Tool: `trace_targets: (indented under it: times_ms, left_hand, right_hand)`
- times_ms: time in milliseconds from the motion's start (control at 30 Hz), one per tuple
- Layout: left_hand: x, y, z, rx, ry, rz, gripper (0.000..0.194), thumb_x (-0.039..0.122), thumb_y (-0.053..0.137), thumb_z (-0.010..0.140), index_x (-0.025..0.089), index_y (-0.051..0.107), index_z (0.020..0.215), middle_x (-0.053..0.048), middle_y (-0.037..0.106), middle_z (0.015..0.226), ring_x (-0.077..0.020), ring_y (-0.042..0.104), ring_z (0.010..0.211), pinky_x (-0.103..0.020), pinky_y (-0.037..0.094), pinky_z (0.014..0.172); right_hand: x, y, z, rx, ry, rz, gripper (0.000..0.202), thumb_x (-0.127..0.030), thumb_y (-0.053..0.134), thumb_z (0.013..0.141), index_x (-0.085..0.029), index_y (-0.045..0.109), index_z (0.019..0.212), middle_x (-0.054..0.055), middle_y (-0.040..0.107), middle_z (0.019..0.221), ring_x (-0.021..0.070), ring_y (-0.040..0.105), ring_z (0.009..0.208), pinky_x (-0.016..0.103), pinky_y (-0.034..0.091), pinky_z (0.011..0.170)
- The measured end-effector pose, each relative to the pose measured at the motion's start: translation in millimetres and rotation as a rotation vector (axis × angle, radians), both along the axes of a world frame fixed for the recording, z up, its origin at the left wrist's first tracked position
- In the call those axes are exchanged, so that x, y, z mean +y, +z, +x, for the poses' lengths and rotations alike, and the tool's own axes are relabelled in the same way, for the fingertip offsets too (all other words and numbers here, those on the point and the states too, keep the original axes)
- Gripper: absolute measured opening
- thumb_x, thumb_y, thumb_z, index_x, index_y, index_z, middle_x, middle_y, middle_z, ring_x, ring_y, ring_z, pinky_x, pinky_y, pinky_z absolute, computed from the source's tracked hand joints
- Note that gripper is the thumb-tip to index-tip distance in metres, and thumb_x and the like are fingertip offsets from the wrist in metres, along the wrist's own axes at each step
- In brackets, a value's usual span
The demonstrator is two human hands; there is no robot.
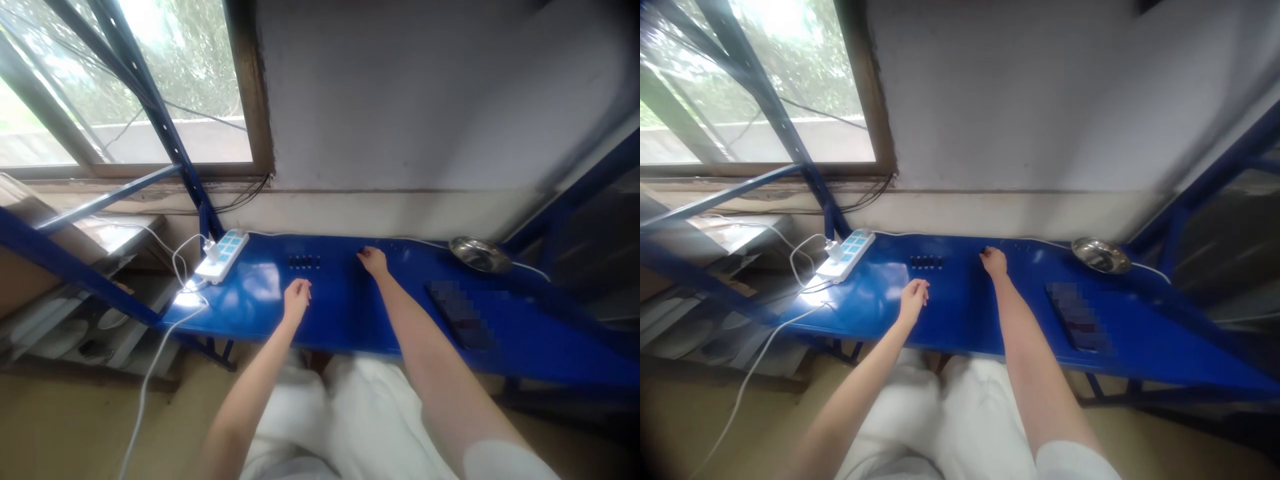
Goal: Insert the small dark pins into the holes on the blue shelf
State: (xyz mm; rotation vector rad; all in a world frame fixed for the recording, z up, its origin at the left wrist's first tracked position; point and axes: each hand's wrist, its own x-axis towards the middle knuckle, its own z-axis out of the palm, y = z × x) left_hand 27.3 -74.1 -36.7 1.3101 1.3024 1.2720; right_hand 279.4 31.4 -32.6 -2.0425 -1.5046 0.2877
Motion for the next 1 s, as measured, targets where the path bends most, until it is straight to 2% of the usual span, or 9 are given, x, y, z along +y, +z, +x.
trace_targets:
  times_ms: [433,700,833,1000]
  left_hand:
    - [-3.2,3.2,-0.4,0.036,-0.006,-0.007,0.027,0.040,0.045,0.080,0.017,0.057,0.074,0.004,0.050,0.052,-0.0059,0.042,0.041,-0.018,0.035,0.044]
    - [-1.5,0.9,0.2,0.025,0.006,-0.027,0.025,0.038,0.046,0.080,0.016,0.057,0.073,0.004,0.049,0.051,-0.0060,0.042,0.040,-0.018,0.034,0.042]
    - [-1.4,0.2,-0.6,0.037,0.000,-0.018,0.027,0.039,0.045,0.080,0.016,0.058,0.075,0.004,0.050,0.052,-0.0062,0.043,0.041,-0.018,0.036,0.043]
    - [-1.2,-0.2,-1.8,0.036,0.006,-0.022,0.027,0.040,0.045,0.080,0.016,0.058,0.076,0.004,0.050,0.052,-0.0062,0.043,0.041,-0.018,0.036,0.043]
  right_hand:
    - [8.3,-10.4,0.0,-0.024,0.025,-0.071,0.018,-0.028,0.056,0.076,-0.017,0.064,0.089,0.007,0.067,0.087,0.0174,0.061,0.078,0.026,0.044,0.066]
    - [14.9,-22.8,11.4,-0.005,0.070,-0.069,0.021,-0.011,0.050,0.075,-0.013,0.061,0.093,0.010,0.065,0.089,0.0181,0.061,0.084,0.029,0.045,0.074]
    - [15.9,-20.2,11.2,-0.005,0.060,-0.105,0.018,-0.011,0.052,0.073,-0.013,0.061,0.089,0.010,0.065,0.085,0.0189,0.061,0.083,0.029,0.045,0.075]
    - [6.3,-11.6,9.1,0.024,0.026,-0.122,0.021,-0.020,0.057,0.074,-0.010,0.057,0.093,0.013,0.064,0.088,0.0205,0.060,0.085,0.028,0.044,0.075]
